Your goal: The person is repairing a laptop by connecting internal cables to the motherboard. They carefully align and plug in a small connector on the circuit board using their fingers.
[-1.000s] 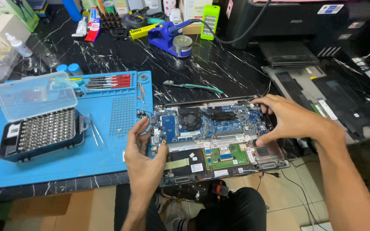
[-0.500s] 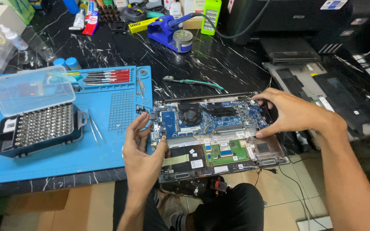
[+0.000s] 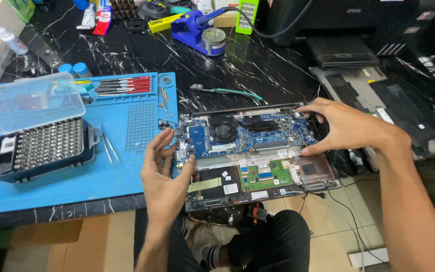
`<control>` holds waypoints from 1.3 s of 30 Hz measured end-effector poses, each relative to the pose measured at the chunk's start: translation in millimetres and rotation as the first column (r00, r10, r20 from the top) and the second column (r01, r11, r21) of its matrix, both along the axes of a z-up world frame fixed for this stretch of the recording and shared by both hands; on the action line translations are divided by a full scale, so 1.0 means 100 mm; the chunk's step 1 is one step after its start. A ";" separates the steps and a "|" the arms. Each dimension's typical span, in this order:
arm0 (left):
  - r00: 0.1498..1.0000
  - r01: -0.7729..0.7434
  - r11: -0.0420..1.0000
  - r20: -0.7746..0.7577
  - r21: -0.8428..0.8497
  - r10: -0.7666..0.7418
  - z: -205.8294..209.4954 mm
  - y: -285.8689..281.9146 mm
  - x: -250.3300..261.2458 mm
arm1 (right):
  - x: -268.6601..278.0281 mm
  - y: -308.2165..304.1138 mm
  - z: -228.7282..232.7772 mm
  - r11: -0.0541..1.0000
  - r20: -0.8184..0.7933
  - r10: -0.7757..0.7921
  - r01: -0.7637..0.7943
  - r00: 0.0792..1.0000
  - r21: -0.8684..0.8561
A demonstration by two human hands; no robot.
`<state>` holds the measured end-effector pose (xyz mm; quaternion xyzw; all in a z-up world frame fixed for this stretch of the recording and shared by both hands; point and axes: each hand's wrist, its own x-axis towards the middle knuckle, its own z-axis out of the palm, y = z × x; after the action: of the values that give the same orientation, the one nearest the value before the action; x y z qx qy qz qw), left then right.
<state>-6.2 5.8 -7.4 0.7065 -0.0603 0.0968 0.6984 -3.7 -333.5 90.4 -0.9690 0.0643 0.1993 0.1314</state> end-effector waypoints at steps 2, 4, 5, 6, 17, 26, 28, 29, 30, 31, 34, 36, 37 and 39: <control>1.000 0.004 1.000 0.009 -0.008 -0.004 0.00 0.00 0.00 | 0.02 -0.02 -0.01 1.000 0.013 0.011 -0.011 1.000 0.008; 1.000 0.008 1.000 0.017 -0.016 -0.008 0.02 -0.01 -0.01 | 0.03 -0.04 -0.01 1.000 0.023 0.020 -0.020 1.000 0.017; 1.000 0.006 1.000 -0.009 0.003 -0.006 0.04 -0.01 -0.01 | 0.05 -0.04 -0.01 1.000 0.020 0.015 -0.015 1.000 0.011; 0.999 0.004 1.000 -0.034 0.021 -0.003 0.07 -0.01 -0.02 | 0.06 -0.05 -0.01 1.000 0.017 0.009 -0.010 1.000 0.004; 0.998 0.012 0.998 -0.060 0.054 -0.009 0.13 -0.01 0.00 | 0.20 0.00 0.02 0.995 -0.083 -0.021 0.013 0.996 -0.094; 0.997 0.025 0.999 -0.072 0.048 -0.022 0.12 0.01 0.03 | 0.29 -0.16 -0.21 0.990 -0.032 0.073 -0.076 0.997 -0.116; 0.997 0.029 0.999 -0.076 0.041 -0.026 0.12 0.01 0.03 | 0.27 -0.12 -0.16 0.987 -0.030 0.092 -0.095 0.995 -0.130; 0.997 0.029 0.999 -0.078 0.038 -0.026 0.12 0.00 0.03 | 0.24 -0.08 -0.10 0.991 -0.047 0.051 -0.056 0.998 -0.121; 0.996 0.029 0.999 -0.080 0.035 -0.026 0.12 0.00 0.03 | 0.21 -0.03 -0.04 0.994 -0.063 0.009 -0.016 0.998 -0.112; 0.996 0.030 0.999 -0.079 0.034 -0.027 0.11 0.00 0.04 | 0.22 -0.05 -0.06 0.994 -0.063 0.008 -0.015 0.998 -0.113; 0.998 0.024 0.999 -0.064 0.021 -0.022 0.09 0.00 0.06 | 0.23 -0.07 -0.08 0.987 -0.049 0.058 -0.064 0.997 -0.151; 0.996 0.023 1.000 -0.091 0.011 -0.022 0.10 -0.01 0.07 | 0.23 -0.05 -0.07 0.990 -0.043 0.038 -0.043 0.998 -0.131; 0.996 0.024 1.000 -0.091 0.010 -0.023 0.10 -0.01 0.07 | 0.24 -0.05 -0.07 0.990 -0.044 0.037 -0.043 0.998 -0.132; 0.996 0.030 1.000 -0.083 0.011 -0.029 0.10 -0.01 0.09 | 0.26 -0.06 -0.08 0.990 -0.033 0.056 -0.060 0.998 -0.131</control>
<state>2.8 4.9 2.3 0.7131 -0.0422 0.0569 0.6975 22.4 -339.2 82.5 -0.9740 0.0509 0.2123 0.0600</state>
